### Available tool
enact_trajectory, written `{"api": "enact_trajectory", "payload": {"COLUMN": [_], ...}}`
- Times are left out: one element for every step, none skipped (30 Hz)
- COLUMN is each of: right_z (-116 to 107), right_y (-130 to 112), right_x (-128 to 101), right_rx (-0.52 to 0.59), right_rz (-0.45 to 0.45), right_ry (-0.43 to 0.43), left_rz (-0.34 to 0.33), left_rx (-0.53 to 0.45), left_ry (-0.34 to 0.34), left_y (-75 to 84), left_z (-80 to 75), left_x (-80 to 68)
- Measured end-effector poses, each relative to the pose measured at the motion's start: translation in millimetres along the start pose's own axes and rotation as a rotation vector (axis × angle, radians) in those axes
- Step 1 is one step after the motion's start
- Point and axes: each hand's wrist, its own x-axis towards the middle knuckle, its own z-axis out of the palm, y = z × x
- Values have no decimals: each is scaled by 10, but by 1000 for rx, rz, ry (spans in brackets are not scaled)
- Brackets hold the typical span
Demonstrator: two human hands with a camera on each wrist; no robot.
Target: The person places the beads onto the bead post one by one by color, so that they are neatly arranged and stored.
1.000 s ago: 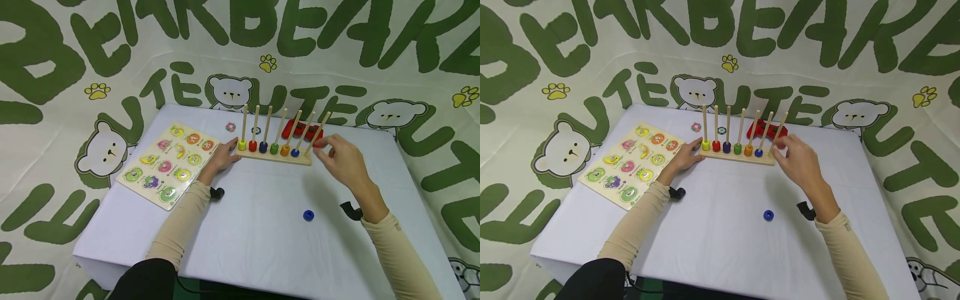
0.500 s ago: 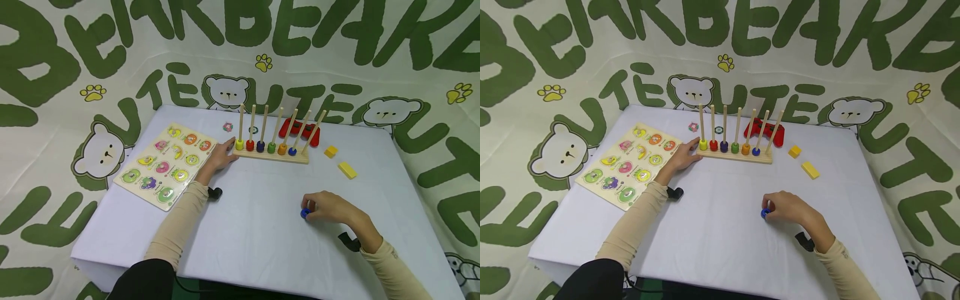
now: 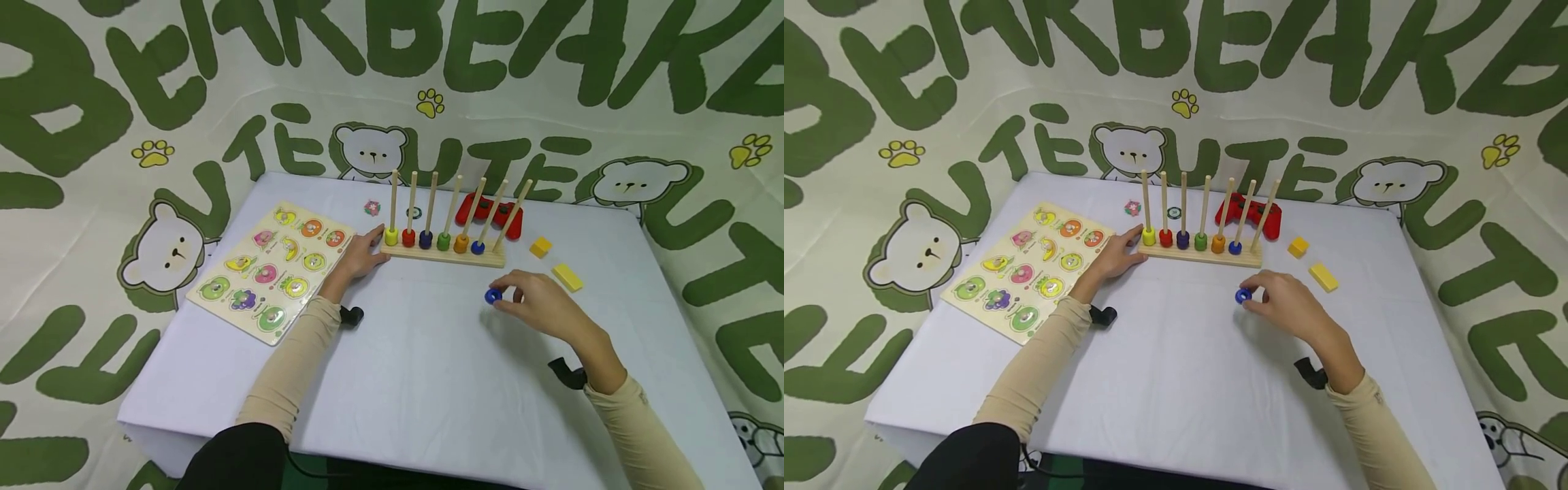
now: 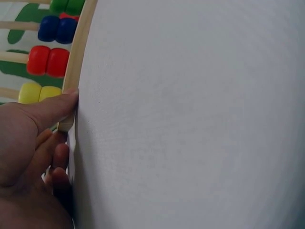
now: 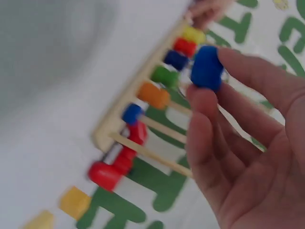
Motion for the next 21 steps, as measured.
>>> {"api": "enact_trajectory", "payload": {"right_z": [-57, -115, -173, -230, -287, -338, -382, -424, -461, -490, -514, -533, -546, -555, -561, -563, -564, -562, -559, -555, -553], "right_y": [-23, -46, -68, -89, -110, -127, -139, -149, -157, -164, -167, -168, -165, -160, -156, -148, -136, -125, -114, -103, -94], "right_x": [38, 81, 126, 175, 228, 283, 340, 400, 458, 516, 574, 629, 681, 730, 772, 808, 841, 867, 887, 903, 917], "right_rx": [-4, -5, -6, -8, -6, -8, -11, -7, -8, -8, -7, -6, -6, -6, -9, -14, -20, -24, -29, -33, -36], "right_rz": [-14, -22, -34, -43, -51, -60, -66, -68, -67, -66, -68, -66, -64, -62, -60, -58, -56, -51, -45, -37, -30], "right_ry": [57, 114, 177, 242, 303, 368, 430, 485, 534, 577, 613, 641, 661, 676, 686, 693, 698, 701, 701, 701, 700], "left_rz": [-1, 0, 0, 0, 0, 0, 1, 4, 7, 12, 18, 24, 29, 34, 36, 35, 34, 31, 29, 26, 24], "left_rx": [-1, -1, 0, -1, -4, -6, -9, -10, -10, -11, -8, -5, -2, 0, -1, -4, -8, -10, -13, -14, -13], "left_ry": [0, 1, 2, 3, 5, 5, 5, 5, 6, 8, 12, 15, 19, 23, 25, 26, 24, 20, 16, 11, 8], "left_y": [-1, -4, -6, -8, -8, -9, -9, -10, -10, -12, -13, -16, -20, -24, -28, -29, -29, -31, -31, -29, -26], "left_z": [-1, -2, -4, -5, -8, -10, -13, -15, -17, -19, -21, -22, -22, -20, -18, -17, -15, -12, -9, -6, -6], "left_x": [-5, -7, -10, -10, -11, -11, -9, -8, -7, -4, -3, 0, 3, 6, 8, 7, 4, 4, 4, 3, 0]}}
